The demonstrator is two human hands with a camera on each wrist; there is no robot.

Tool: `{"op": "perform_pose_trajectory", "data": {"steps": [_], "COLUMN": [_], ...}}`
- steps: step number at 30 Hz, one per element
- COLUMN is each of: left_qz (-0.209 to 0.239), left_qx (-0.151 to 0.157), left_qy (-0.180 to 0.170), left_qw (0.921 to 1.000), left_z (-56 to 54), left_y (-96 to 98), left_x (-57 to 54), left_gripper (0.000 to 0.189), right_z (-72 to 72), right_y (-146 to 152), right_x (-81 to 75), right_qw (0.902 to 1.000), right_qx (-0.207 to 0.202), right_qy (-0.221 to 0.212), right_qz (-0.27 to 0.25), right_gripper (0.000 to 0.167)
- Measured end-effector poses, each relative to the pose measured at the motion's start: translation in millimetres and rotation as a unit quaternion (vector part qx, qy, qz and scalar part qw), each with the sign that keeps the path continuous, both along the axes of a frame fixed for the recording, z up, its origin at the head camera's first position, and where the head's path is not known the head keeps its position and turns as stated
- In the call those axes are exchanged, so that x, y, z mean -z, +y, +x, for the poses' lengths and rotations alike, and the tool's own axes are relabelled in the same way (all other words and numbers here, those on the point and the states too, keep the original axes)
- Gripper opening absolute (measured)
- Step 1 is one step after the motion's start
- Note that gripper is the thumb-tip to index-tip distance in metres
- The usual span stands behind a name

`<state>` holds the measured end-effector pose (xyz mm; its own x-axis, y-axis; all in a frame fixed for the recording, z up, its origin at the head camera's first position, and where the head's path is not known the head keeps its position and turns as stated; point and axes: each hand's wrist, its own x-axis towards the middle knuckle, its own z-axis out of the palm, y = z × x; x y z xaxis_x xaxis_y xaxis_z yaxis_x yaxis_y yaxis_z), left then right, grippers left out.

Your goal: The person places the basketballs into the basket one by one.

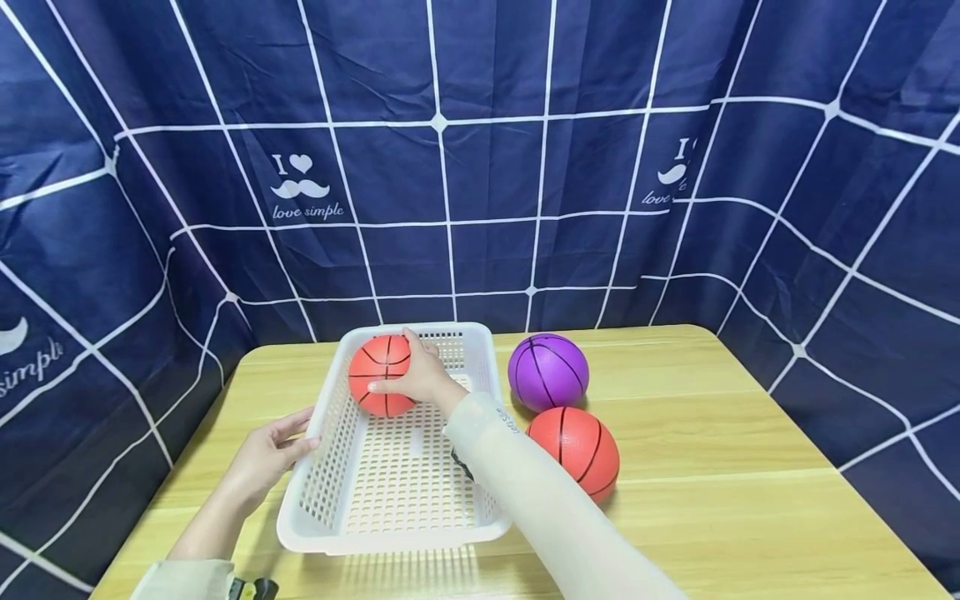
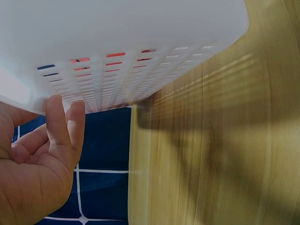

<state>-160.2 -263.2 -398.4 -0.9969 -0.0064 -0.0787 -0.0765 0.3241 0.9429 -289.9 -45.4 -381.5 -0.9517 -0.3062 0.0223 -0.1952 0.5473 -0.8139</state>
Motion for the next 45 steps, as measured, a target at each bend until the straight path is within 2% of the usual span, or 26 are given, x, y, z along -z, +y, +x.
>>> {"op": "perform_pose_trajectory", "data": {"steps": [9, 18, 27, 37, 45], "left_qz": [-0.005, -0.010, -0.016, -0.017, -0.021], "left_qx": [0.000, 0.002, 0.007, 0.014, 0.015], "left_qy": [-0.004, -0.005, -0.009, -0.004, -0.002], "left_qw": [1.0000, 0.9999, 0.9998, 0.9998, 0.9997], "left_z": [0.9, 0.6, 1.0, -0.2, 0.4], "left_y": [1.1, -0.6, -1.6, -3.2, -3.2], "left_x": [0.6, 1.1, 1.4, 1.6, 0.8], "left_gripper": [0.057, 0.058, 0.059, 0.058, 0.058], "right_z": [0.3, 0.4, 3.1, 0.2, 6.4], "right_y": [5, 12, 20, 45, 72], "right_x": [-4.2, -16.6, -42.3, -69.7, -87.5], "right_qw": [0.9994, 0.9992, 0.9986, 0.9958, 0.9877], "right_qx": [0.002, -0.009, -0.031, -0.066, -0.099], "right_qy": [-0.035, -0.020, -0.006, 0.008, 0.038], "right_qz": [0.007, 0.033, 0.043, 0.062, 0.115], "right_gripper": [0.111, 0.111, 0.105, 0.098, 0.091]}}
